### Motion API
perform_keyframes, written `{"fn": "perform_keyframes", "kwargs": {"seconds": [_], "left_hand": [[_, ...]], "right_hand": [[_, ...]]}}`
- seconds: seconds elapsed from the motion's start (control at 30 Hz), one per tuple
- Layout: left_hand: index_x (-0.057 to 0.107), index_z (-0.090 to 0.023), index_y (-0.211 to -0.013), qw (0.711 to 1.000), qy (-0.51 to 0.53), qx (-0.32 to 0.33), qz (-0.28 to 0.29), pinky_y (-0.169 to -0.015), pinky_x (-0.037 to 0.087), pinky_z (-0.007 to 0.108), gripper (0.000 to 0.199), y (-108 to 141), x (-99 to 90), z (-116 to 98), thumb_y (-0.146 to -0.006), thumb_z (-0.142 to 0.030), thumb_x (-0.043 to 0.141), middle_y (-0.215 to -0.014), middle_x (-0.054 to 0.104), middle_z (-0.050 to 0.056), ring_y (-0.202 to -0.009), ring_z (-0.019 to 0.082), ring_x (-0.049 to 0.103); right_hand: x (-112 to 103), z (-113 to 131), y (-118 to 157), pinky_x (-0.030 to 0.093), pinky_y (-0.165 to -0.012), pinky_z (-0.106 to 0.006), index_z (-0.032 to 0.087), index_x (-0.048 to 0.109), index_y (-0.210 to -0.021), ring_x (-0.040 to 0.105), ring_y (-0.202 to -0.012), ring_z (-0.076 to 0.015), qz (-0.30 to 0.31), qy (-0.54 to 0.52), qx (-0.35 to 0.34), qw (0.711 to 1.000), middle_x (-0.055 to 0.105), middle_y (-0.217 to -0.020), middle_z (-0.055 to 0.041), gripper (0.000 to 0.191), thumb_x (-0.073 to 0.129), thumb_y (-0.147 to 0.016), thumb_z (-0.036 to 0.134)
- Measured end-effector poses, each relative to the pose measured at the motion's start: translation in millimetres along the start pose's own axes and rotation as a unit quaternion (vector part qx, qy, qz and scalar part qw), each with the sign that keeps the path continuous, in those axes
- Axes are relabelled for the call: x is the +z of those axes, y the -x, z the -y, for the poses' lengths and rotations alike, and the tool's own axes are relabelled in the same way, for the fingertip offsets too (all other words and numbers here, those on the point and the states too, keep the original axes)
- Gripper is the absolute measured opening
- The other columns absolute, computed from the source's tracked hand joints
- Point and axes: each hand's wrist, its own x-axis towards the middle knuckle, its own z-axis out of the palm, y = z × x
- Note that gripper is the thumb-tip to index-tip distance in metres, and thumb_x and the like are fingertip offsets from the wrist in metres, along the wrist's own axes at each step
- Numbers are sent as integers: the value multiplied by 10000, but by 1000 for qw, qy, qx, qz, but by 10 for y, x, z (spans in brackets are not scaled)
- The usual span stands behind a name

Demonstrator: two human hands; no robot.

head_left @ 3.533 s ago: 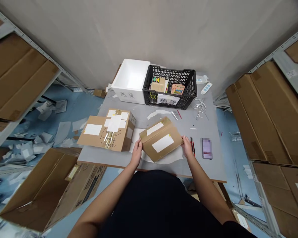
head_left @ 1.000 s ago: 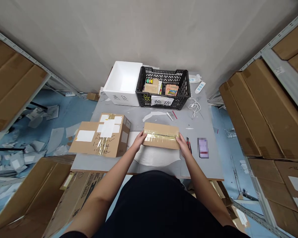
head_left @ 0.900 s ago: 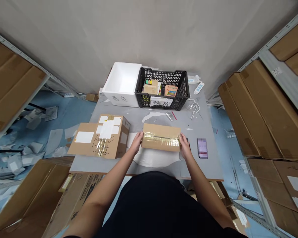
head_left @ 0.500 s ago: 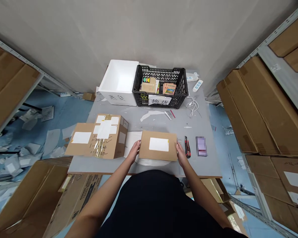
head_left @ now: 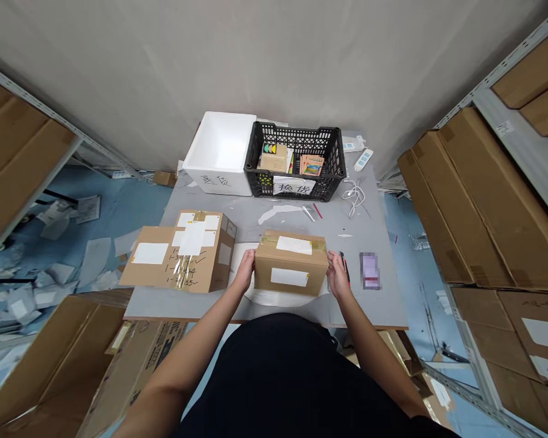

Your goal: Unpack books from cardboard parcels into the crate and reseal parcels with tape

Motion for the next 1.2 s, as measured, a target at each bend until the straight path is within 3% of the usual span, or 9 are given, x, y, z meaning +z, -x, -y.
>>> {"fn": "perform_keyframes", "kwargs": {"seconds": [0.17, 0.47, 0.7, 0.87, 1.03, 1.2], "left_hand": [[495, -282, -1337, 999, 33, -24, 7, -856, 476, 304, 591, 161, -125, 71, -838, -587, 581, -1323, 584, 64, -1152, 230, 576], [550, -186, -1343, 995, 41, 20, 84, -1105, 332, 405, 564, 223, -99, 35, -834, -426, 579, -1454, 507, 90, -1350, 302, 436], [509, -190, -1356, 997, -21, 47, 56, -1124, 335, 414, 585, 203, -77, 36, -795, -337, 590, -1421, 533, 97, -1347, 277, 449], [490, -208, -1376, 997, -58, 25, 35, -1129, 335, 416, 579, 244, -93, 123, -838, -400, 584, -1433, 524, 89, -1340, 278, 456], [454, -217, -1405, 997, -67, 25, 30, -1127, 341, 403, 609, 270, -62, 178, -854, -437, 591, -1457, 499, 88, -1347, 268, 452], [458, -209, -1398, 993, -116, 23, -14, -1134, 328, 409, 600, 332, -14, 235, -865, -446, 596, -1447, 505, 98, -1333, 263, 467]], "right_hand": [[2, -119, 154, 437, -1058, -376, 334, 566, -1288, 488, -1329, -236, 0, -15, 7, 1000, 537, -1431, -22, 550, 644, -794, 562], [-24, -119, 235, 400, -1097, -383, 284, 483, -1416, 442, -1368, -254, 21, -42, 38, 998, 470, -1493, -34, 721, 700, -751, 463], [7, -158, 160, 441, -1065, -393, 311, 485, -1411, 444, -1369, -246, 35, 11, 6, 999, 465, -1496, -27, 690, 679, -768, 470], [38, -218, 118, 405, -1102, -400, 267, 460, -1431, 428, -1381, -245, 35, 46, -10, 998, 463, -1499, -49, 736, 669, -776, 529], [77, -199, 142, 432, -1083, -412, 309, 406, -1471, 461, -1358, -248, 65, 72, -6, 995, 485, -1482, -21, 754, 645, -794, 541], [80, -261, 190, 383, -1123, -418, 328, 380, -1484, 441, -1374, -239, 62, 62, -5, 996, 482, -1484, 1, 746, 645, -811, 511]]}}
